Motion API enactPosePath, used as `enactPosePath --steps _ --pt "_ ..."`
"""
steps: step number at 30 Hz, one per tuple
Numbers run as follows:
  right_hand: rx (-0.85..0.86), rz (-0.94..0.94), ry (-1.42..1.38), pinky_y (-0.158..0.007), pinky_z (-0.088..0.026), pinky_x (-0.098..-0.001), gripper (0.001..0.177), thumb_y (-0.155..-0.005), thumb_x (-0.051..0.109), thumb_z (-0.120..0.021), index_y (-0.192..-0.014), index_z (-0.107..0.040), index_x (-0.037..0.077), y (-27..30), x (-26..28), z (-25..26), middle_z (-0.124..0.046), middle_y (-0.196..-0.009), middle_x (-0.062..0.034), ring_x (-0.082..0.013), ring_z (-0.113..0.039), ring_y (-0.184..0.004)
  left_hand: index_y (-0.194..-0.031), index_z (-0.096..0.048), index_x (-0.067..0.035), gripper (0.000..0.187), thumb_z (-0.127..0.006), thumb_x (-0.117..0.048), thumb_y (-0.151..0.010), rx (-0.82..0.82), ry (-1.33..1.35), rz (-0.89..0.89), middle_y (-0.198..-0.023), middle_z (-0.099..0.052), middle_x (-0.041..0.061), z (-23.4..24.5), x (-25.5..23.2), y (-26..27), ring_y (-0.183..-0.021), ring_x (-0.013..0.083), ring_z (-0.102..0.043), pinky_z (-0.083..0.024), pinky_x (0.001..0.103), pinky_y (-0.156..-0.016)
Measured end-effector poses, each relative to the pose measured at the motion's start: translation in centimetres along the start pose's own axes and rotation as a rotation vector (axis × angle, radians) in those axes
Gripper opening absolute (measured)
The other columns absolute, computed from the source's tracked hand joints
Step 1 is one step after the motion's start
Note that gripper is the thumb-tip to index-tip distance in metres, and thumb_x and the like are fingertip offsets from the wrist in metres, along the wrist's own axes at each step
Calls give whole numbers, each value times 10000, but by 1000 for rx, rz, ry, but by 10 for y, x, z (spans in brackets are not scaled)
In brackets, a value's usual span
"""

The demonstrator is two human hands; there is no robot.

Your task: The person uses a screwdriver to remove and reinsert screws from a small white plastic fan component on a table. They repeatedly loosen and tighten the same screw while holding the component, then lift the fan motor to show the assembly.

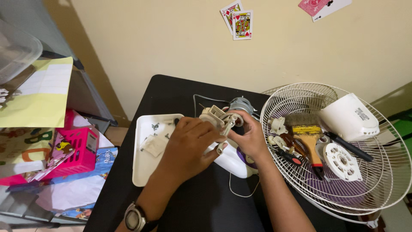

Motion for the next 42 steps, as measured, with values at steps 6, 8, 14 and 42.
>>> enactPosePath --steps 6,8,14,42 --pt "3 -13 -13 -1069 -512 -329 505 -805 6 -835 -1272 -642 10 1 -2 -1 -707 -1235 -85 -159 -662 -1171 -934 -724 -169 154 -805 -144 -805 -47 -102 156 -933 -671 2 1 14 -3 -860 200 -624 -453 401 -884" --pt "2 -14 -18 -1062 -513 -329 487 -817 11 -836 -1268 -649 7 2 0 -2 -709 -1230 -91 -159 -660 -1163 -977 -731 -164 161 -802 -143 -834 -111 -82 226 -955 -689 -17 4 20 -3 -874 202 -620 -459 385 -878" --pt "0 -1 3 -1072 -512 -329 500 -807 13 -836 -1269 -645 12 1 2 -1 -706 -1243 -90 -158 -661 -1172 -929 -690 -149 142 -811 -160 -855 -20 9 67 -970 -676 -4 -1 12 -3 -906 206 -626 -457 394 -889" --pt "51 159 414 -1068 -460 -399 645 -789 141 -853 -1368 -590 32 7 47 7 -662 -1336 -131 -265 -607 -1264 -1018 -714 -118 191 -798 -128 -847 -142 -177 103 -1000 -664 13 8 -7 -9 -943 211 -641 -471 378 -902"
Point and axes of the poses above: each hand's wrist, its own y-axis away from the middle knuckle, its own z-axis out of the back of the hand, x = y × z, the point moved 7 cm from there along -y, towards the middle knuckle
